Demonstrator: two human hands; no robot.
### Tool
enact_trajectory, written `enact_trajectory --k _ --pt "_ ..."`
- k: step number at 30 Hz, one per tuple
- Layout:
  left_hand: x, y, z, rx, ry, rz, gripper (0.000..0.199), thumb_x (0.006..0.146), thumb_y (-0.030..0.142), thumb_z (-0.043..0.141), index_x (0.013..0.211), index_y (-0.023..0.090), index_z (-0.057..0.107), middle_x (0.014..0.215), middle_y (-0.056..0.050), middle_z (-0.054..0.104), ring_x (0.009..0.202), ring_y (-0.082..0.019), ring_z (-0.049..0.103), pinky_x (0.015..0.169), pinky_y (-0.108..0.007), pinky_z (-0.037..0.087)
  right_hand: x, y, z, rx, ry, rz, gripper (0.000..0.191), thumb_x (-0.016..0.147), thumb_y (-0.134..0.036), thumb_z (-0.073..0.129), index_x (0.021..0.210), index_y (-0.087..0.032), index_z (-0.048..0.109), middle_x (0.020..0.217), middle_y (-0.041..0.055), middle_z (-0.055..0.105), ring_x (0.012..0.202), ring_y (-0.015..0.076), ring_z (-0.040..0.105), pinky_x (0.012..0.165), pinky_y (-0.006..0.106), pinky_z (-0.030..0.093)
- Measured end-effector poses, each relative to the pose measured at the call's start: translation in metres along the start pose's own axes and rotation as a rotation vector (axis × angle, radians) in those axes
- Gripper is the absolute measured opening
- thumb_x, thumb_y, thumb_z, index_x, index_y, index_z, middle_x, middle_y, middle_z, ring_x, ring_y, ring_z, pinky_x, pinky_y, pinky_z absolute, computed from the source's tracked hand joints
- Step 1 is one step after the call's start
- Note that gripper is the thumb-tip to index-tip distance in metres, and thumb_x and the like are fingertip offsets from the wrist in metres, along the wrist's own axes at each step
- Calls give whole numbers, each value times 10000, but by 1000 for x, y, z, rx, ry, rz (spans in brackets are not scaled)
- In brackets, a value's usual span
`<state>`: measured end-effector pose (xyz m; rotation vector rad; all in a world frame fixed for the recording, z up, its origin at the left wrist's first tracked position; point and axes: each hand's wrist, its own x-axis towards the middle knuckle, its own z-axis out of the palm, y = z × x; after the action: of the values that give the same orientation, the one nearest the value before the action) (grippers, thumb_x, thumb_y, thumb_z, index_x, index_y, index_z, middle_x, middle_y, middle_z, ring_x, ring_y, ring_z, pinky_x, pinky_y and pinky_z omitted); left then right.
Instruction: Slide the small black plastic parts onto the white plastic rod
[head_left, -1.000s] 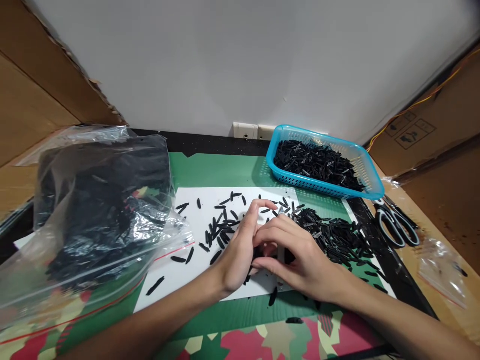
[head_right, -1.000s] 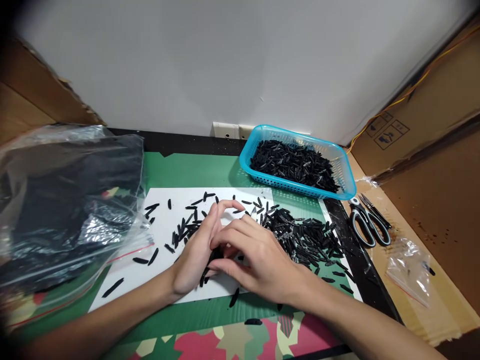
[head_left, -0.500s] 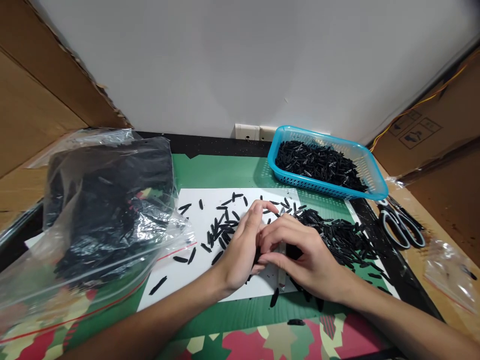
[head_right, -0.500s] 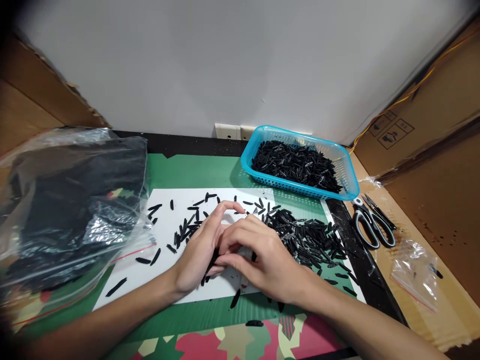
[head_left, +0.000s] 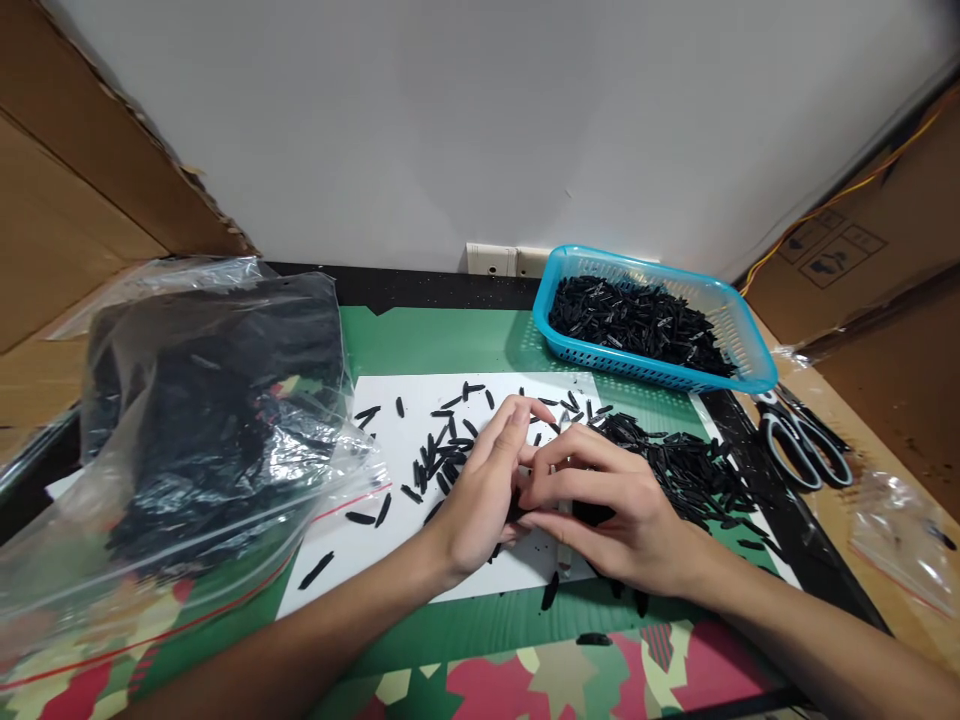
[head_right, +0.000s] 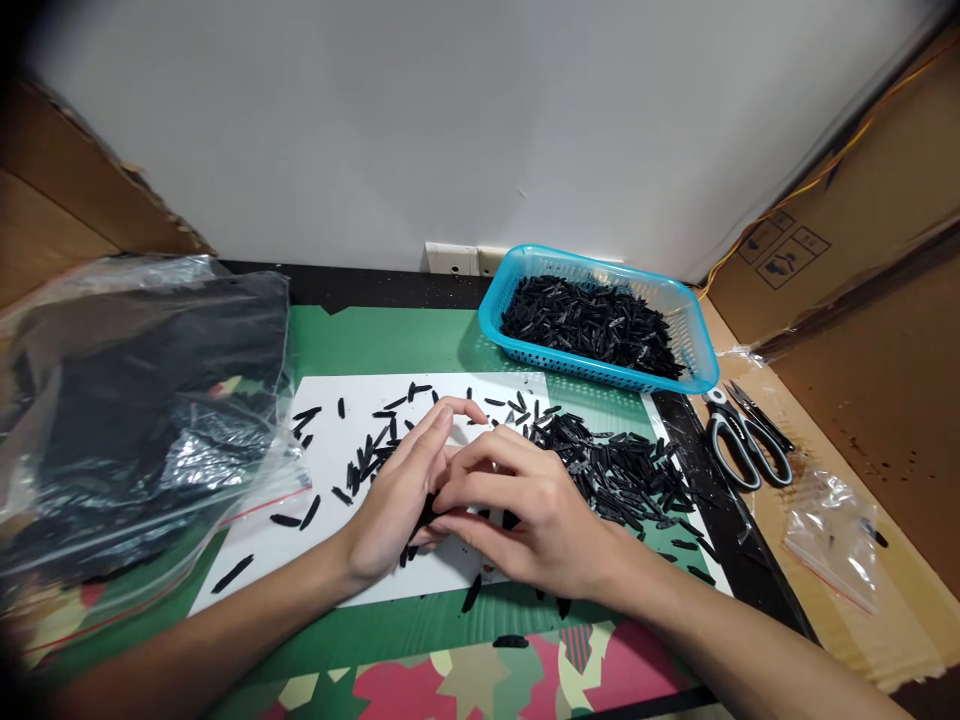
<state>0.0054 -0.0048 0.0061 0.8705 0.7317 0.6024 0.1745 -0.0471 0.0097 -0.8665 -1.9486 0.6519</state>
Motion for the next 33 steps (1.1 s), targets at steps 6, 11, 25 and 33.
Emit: enact_trajectory --k 6,11,25,33 --pt "2 2 -2 -49 -94 24 371 1069 565 450 904 234 482 538 109 384 341 -31 223 329 -98 190 0 9 -12 2 191 1 186 935 -71 759 1064 -202 788 986 64 716 852 168 699 736 308 603" --pt "0 1 -3 -11 -137 45 381 1067 479 522 803 210 467 531 105 367 341 -24 268 333 -96 210 -2 24 -20 -40 282 58 138 904 -105 807 987 -216 810 904 39 713 770 165 677 642 294 564" --pt "-2 1 0 76 -58 138 340 1059 499 564 875 231 463 541 125 349 414 -35 190 365 -98 209 0 27 -23 -69 239 133 43 960 -214 773 970 -211 814 892 48 761 796 179 715 634 293 586" --pt "-2 -1 0 69 -12 173 393 1053 518 575 830 232 425 544 128 328 406 -29 195 364 -104 198 0 25 -22 -85 228 109 84 973 -192 752 1041 -213 797 944 53 768 761 163 693 628 285 580"
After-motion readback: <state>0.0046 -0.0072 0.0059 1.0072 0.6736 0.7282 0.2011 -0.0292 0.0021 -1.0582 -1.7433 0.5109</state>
